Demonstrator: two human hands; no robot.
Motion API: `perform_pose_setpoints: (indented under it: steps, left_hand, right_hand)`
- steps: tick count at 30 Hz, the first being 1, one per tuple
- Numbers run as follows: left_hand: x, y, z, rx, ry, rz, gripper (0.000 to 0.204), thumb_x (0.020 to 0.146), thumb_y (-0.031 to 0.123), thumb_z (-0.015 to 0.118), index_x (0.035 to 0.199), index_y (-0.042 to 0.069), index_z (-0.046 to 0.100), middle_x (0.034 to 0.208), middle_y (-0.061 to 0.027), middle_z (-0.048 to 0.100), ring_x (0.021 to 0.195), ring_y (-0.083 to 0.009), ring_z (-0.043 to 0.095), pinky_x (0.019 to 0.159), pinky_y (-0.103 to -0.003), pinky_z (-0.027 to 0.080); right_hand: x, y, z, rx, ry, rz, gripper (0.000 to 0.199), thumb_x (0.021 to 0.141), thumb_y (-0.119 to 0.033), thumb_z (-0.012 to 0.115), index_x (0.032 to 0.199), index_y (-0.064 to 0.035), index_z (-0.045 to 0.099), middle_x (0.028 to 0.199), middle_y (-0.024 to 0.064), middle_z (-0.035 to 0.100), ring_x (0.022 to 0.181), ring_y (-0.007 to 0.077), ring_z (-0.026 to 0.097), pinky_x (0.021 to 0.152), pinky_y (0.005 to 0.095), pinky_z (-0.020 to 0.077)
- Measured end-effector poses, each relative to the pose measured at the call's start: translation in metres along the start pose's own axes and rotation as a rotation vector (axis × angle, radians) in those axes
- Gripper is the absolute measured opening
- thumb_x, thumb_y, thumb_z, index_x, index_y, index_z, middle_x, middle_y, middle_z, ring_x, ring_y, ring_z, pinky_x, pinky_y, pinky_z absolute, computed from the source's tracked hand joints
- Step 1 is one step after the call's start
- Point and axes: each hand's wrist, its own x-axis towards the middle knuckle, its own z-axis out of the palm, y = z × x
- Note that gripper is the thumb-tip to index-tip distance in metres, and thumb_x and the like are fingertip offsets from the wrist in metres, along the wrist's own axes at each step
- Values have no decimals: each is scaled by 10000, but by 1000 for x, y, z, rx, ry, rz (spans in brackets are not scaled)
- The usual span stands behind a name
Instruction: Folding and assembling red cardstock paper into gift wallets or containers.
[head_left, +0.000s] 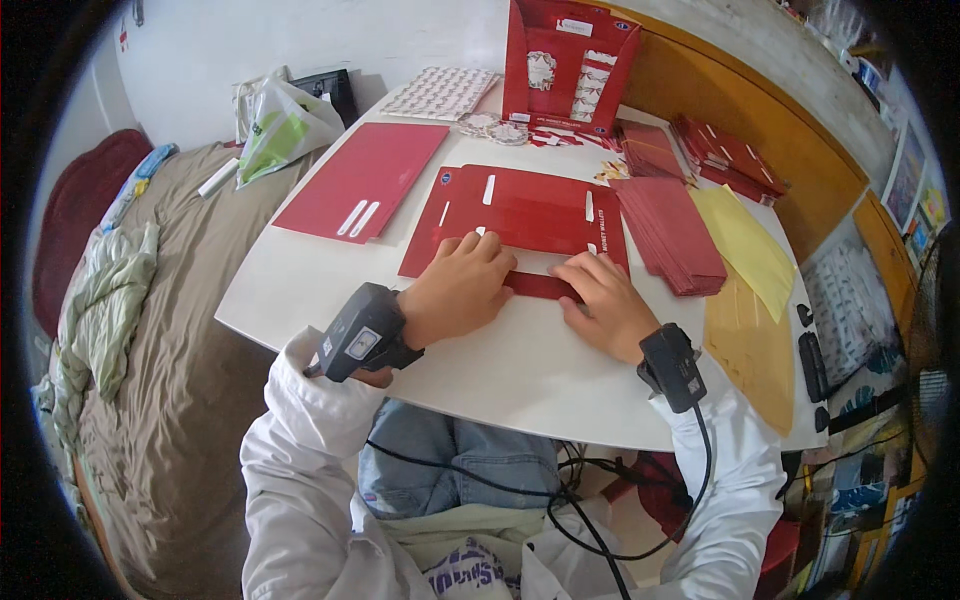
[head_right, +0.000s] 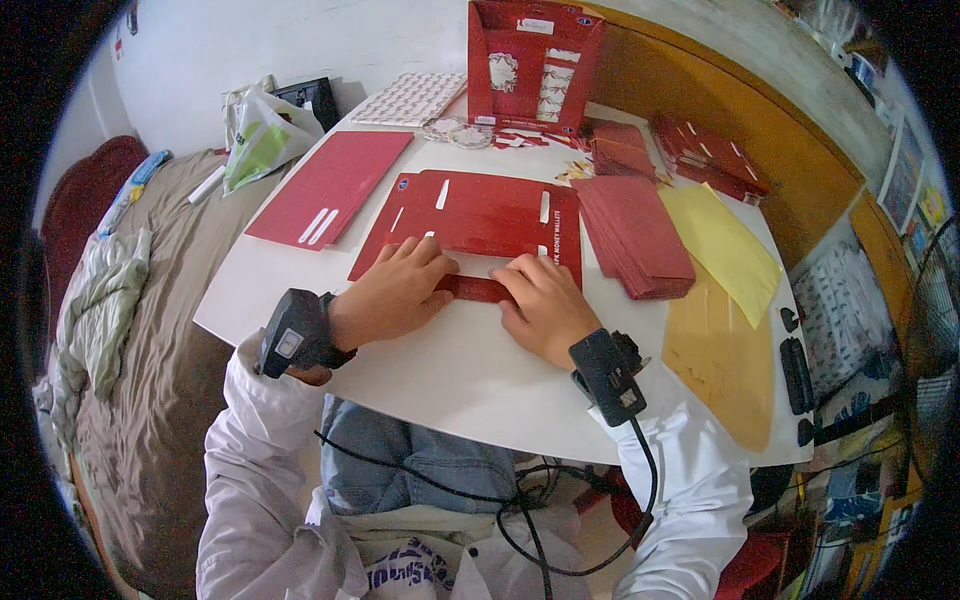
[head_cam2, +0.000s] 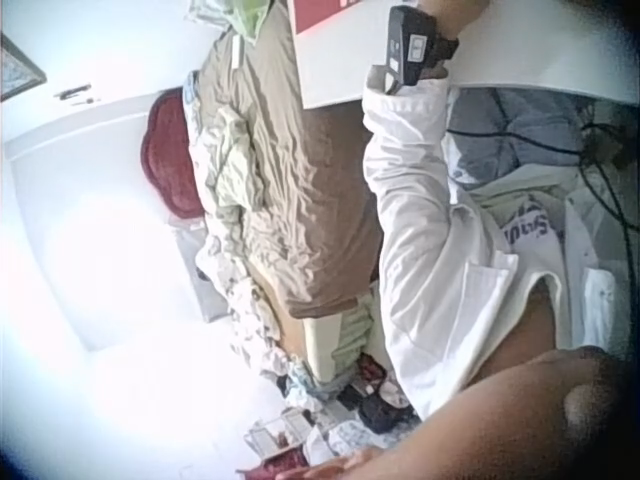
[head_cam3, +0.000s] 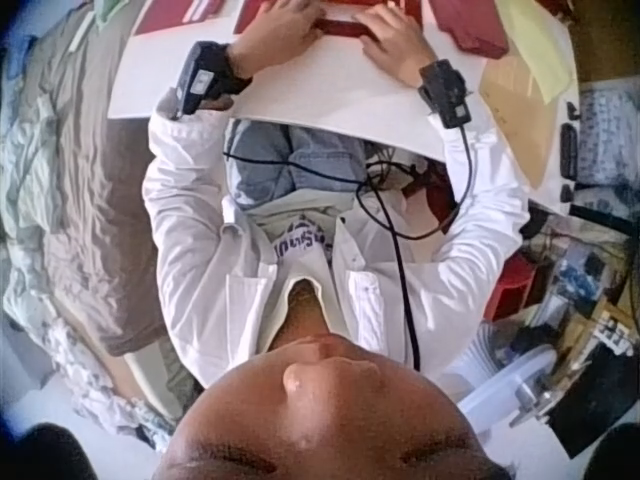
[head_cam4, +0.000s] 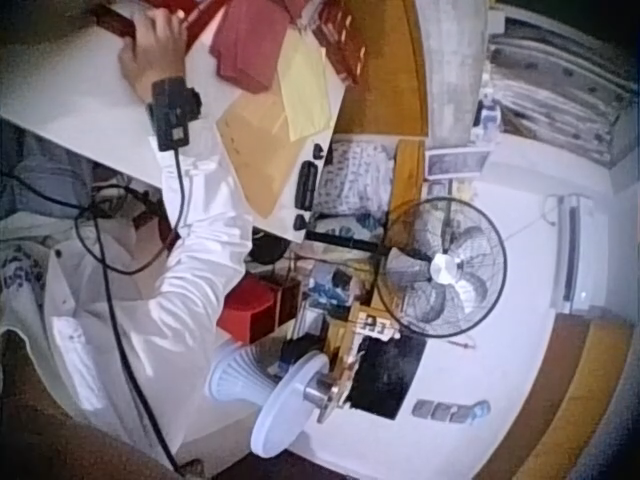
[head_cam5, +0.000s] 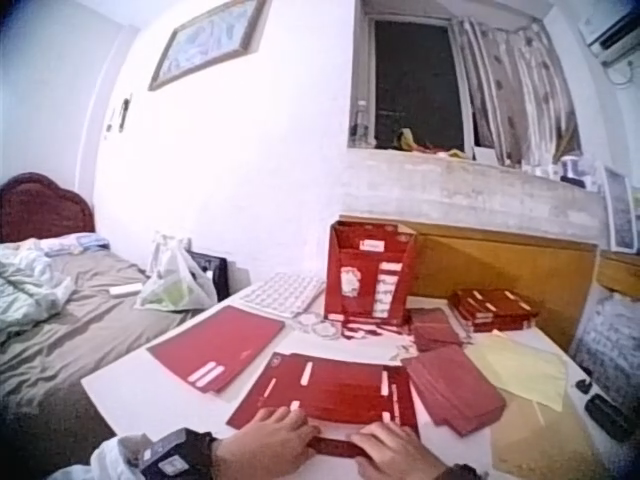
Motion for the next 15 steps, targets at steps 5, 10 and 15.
perform_pose_setpoints:
  steps: [5, 10, 15]
  left_hand:
    - [3, -1, 5, -88, 91, 8, 322, 815, 194, 597, 1082, 30, 527, 1038, -154, 468, 1000, -318, 485, 855, -444, 395]
    - [5, 4, 2, -104, 97, 14, 341, 770, 188, 604, 1048, 15, 510, 1026, -159, 452, 1001, -320, 462, 846, -441, 394]
    - [3, 4, 6, -237, 133, -12, 331, 754, 150, 613, 1026, 7, 491, 1010, -170, 441, 988, -344, 464, 834, -424, 398]
  right_hand:
    - [3, -5, 2, -37, 18, 22, 334, 829, -182, 652, 1116, -28, 583, 1053, 121, 526, 991, 313, 529, 881, 430, 422]
    - [2, -4, -1, -44, 2, 24, 364, 839, -228, 664, 1127, -18, 593, 1029, 119, 517, 1000, 300, 527, 869, 419, 424]
    - [4, -7, 1, -78, 39, -26, 387, 843, -214, 658, 1152, 5, 574, 1047, 125, 515, 1023, 306, 516, 871, 416, 422]
